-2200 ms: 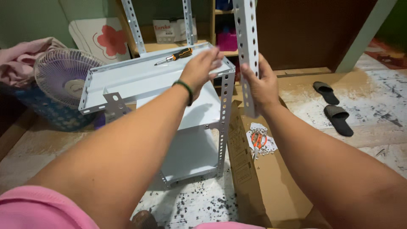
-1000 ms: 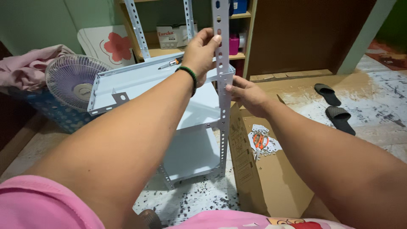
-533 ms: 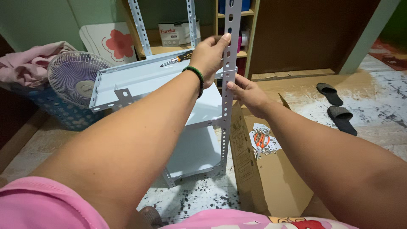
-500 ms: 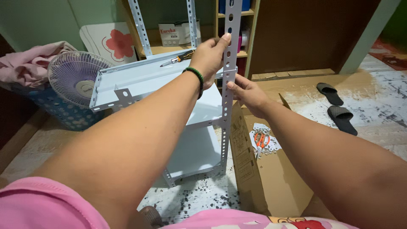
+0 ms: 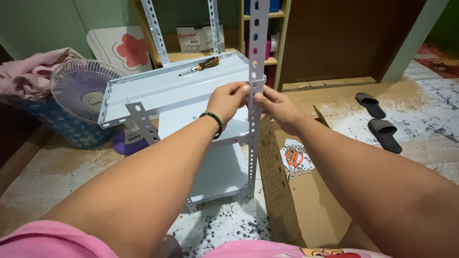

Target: The person assembles a white metal shelving unit by attaching vertical uprights to horizontal shelves using bolts, nuts, and washers. They use a screwdriver to tighten the fasteners and secure the frame.

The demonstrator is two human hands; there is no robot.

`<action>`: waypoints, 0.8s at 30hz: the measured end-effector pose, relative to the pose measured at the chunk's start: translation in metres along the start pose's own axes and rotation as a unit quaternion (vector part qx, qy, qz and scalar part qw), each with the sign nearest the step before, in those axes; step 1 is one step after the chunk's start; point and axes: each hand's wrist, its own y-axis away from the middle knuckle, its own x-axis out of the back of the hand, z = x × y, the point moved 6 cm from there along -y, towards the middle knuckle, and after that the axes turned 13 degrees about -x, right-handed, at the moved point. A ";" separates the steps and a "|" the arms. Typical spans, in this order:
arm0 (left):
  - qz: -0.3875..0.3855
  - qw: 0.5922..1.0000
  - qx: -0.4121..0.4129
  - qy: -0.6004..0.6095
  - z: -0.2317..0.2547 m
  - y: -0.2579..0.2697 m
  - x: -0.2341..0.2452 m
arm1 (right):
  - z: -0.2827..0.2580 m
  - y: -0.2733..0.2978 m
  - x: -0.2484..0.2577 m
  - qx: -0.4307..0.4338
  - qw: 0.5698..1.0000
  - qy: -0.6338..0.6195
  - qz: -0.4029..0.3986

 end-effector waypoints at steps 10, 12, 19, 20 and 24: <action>0.007 0.985 -0.008 -0.172 0.036 0.007 -0.009 | 0.001 0.002 0.000 -0.009 1.000 -0.009 0.005; 0.013 0.982 -0.020 -0.188 0.042 0.008 -0.010 | 0.001 0.001 0.000 -0.005 1.000 -0.025 -0.008; 0.052 0.973 -0.057 -0.216 0.044 0.011 -0.014 | 0.007 -0.001 0.010 -0.048 0.997 -0.059 -0.027; 0.057 0.973 -0.059 -0.215 0.043 0.011 -0.014 | 0.009 -0.001 0.010 -0.052 0.997 -0.059 -0.021; 0.065 0.974 -0.053 -0.209 0.037 0.010 -0.016 | 0.010 -0.001 0.008 -0.044 0.998 -0.046 -0.018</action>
